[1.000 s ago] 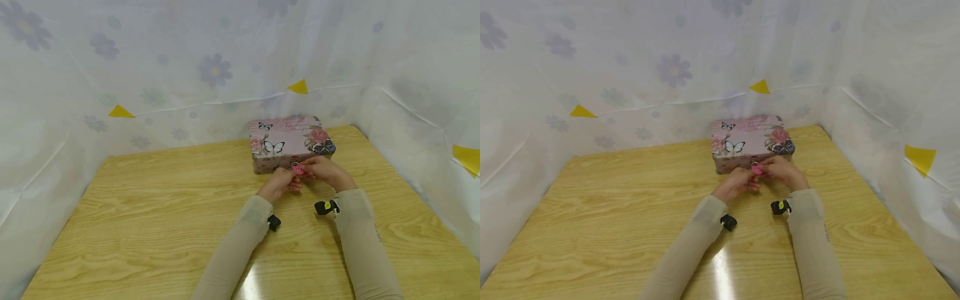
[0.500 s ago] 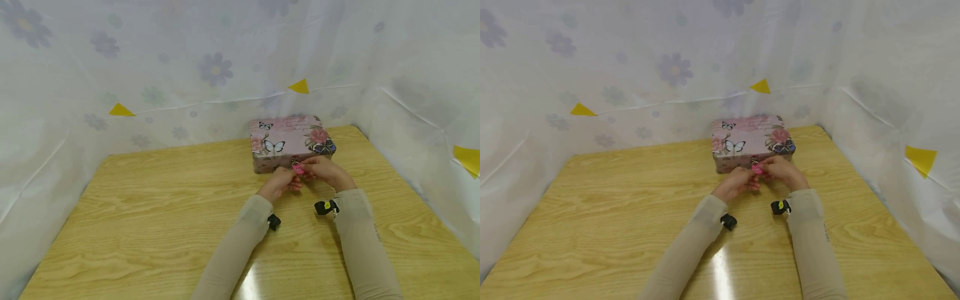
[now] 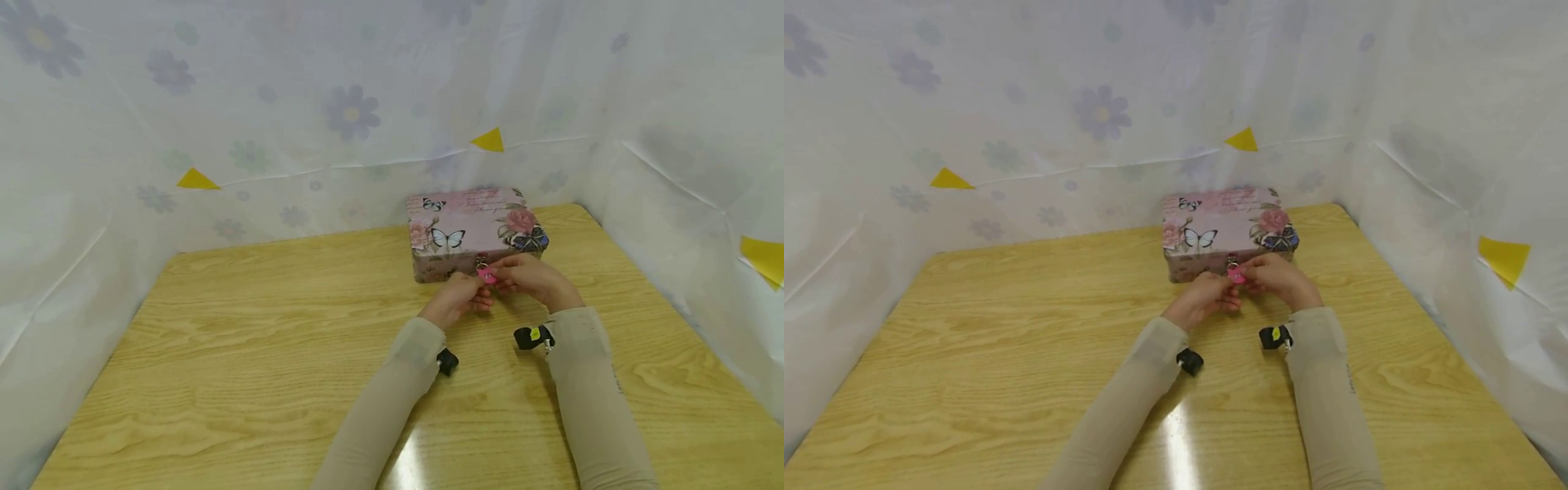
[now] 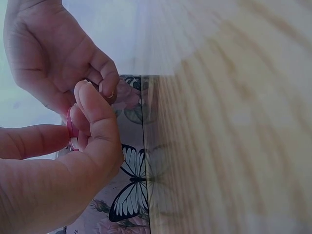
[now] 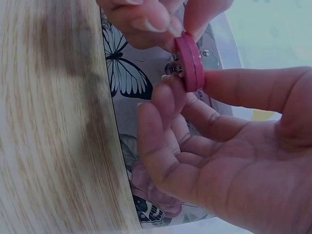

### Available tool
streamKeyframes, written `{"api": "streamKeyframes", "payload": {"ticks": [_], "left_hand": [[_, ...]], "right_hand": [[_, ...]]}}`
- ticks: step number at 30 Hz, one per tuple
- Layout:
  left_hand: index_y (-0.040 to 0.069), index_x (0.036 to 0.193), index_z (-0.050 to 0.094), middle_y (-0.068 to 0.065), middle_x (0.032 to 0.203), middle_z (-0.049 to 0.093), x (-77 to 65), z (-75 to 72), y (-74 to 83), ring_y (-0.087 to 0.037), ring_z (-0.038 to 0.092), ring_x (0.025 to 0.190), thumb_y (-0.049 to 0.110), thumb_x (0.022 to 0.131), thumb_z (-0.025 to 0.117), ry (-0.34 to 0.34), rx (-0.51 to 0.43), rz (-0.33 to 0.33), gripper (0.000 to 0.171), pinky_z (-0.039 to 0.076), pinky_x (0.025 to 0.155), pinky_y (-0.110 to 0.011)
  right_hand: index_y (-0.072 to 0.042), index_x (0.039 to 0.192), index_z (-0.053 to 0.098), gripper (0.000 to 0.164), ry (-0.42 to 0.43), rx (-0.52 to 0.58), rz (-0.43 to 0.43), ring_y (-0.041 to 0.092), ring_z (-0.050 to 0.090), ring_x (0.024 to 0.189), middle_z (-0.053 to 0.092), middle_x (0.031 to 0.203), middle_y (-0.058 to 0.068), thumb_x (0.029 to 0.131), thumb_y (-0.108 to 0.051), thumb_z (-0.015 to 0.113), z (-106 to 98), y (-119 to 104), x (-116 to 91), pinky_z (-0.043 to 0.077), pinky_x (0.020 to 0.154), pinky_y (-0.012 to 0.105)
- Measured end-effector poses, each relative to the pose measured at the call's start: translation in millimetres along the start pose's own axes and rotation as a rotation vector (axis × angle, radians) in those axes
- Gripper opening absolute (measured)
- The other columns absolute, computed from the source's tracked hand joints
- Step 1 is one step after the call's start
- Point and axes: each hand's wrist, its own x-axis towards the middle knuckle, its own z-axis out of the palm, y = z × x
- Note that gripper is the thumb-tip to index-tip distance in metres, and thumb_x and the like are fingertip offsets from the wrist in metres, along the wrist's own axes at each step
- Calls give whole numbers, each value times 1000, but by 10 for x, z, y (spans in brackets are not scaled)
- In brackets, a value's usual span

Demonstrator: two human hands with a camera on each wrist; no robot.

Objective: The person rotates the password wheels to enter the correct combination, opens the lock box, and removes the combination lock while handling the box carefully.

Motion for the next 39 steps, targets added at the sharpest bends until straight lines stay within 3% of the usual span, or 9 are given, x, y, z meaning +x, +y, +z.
{"api": "streamKeyframes", "payload": {"ticks": [8, 15, 22, 32, 35, 39], "left_hand": [[-16, 113, 58, -4, 69, 53, -3, 43, 4, -15, 57, 59, 9, 103, 42, -5, 15, -2, 31, 54, 87, -40], [-11, 100, 60, -5, 70, 54, 8, 90, 7, -15, 57, 59, 9, 103, 43, 0, 21, -3, 26, 55, 85, -38], [-16, 111, 58, -4, 68, 53, 31, 105, 1, -15, 57, 59, 7, 102, 44, -8, 18, 5, 29, 55, 84, -38], [-11, 106, 63, -7, 71, 57, 44, 20, 23, -18, 60, 59, 9, 100, 48, -7, -24, 6, 25, 55, 84, -43], [-8, 101, 63, -7, 72, 58, 58, -13, 40, -18, 60, 58, 11, 101, 48, 1, -5, 10, 24, 57, 79, -40], [-4, 95, 63, -6, 73, 59, 83, -43, 75, -17, 60, 60, 12, 101, 48, -3, 40, 3, 23, 57, 72, -33]], "right_hand": [[22, 133, 34, 44, 24, -16, 11, 10, 59, 86, 56, 111, 14, 102, -8, 39, -5, 24, -25, 51, 91, 37], [21, 131, 38, 42, 37, -12, 16, 9, 59, 85, 57, 102, 6, 103, -10, 40, -32, 50, -37, 51, 91, 38], [21, 126, 42, 38, 50, 3, 10, 10, 60, 84, 58, 93, 0, 103, -10, 40, -69, 58, -59, 51, 91, 37], [21, 129, 42, 40, 70, -28, 12, 14, 60, 90, 60, 108, 14, 103, -8, 41, -46, 65, -16, 50, 93, 40], [21, 130, 42, 40, 65, -38, 11, 16, 60, 93, 59, 114, 17, 103, -9, 41, -18, 49, -4, 49, 94, 41], [20, 128, 45, 38, 70, -45, 6, 14, 60, 90, 59, 108, 14, 102, -8, 41, -3, 19, -1, 50, 93, 41]]}}
